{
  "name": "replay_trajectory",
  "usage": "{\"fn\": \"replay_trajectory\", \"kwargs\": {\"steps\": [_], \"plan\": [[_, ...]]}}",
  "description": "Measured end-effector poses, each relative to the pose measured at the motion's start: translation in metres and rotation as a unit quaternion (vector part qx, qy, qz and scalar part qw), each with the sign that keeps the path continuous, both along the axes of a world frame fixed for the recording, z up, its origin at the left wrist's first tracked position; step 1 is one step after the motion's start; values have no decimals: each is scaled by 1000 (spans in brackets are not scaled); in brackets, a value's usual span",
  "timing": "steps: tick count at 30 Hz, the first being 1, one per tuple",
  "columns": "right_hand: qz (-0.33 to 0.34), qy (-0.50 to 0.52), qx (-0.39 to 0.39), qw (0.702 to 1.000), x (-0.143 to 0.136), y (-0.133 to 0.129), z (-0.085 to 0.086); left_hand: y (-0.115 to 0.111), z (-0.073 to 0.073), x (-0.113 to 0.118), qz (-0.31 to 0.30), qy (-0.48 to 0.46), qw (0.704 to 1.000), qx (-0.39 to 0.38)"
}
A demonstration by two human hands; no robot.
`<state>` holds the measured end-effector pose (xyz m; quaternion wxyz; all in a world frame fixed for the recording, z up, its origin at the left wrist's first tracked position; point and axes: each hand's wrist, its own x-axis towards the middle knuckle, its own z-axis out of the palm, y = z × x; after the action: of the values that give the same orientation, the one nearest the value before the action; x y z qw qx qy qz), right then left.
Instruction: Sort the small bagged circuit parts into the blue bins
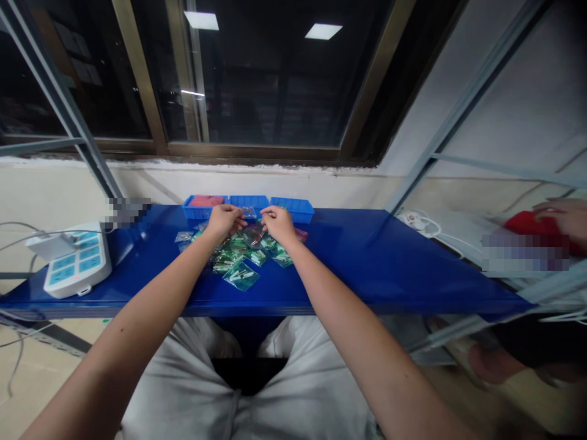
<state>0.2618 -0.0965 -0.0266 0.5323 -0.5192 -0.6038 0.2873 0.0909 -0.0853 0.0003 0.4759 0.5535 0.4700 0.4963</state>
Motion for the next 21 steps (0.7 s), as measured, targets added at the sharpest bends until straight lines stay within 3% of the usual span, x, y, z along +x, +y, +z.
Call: {"fn": "replay_trajectory", "kwargs": {"steps": [8,12,14,16,19,21], "plan": [[11,-49,16,999,0,1,-2,28,-5,-2,6,-193,981,-4],[7,-62,13,998,0,1,-1,33,-3,-9,-31,-180,982,-38],[6,-62,14,998,0,1,-1,33,-3,-13,-24,-95,995,-3],[4,-61,15,998,1,1,-1,31,-3,-18,1,54,995,78],[3,-70,16,997,2,0,0,23,-4,-24,-7,296,935,195],[4,-77,16,997,2,-1,0,16,-6,-26,-29,411,885,218]]}}
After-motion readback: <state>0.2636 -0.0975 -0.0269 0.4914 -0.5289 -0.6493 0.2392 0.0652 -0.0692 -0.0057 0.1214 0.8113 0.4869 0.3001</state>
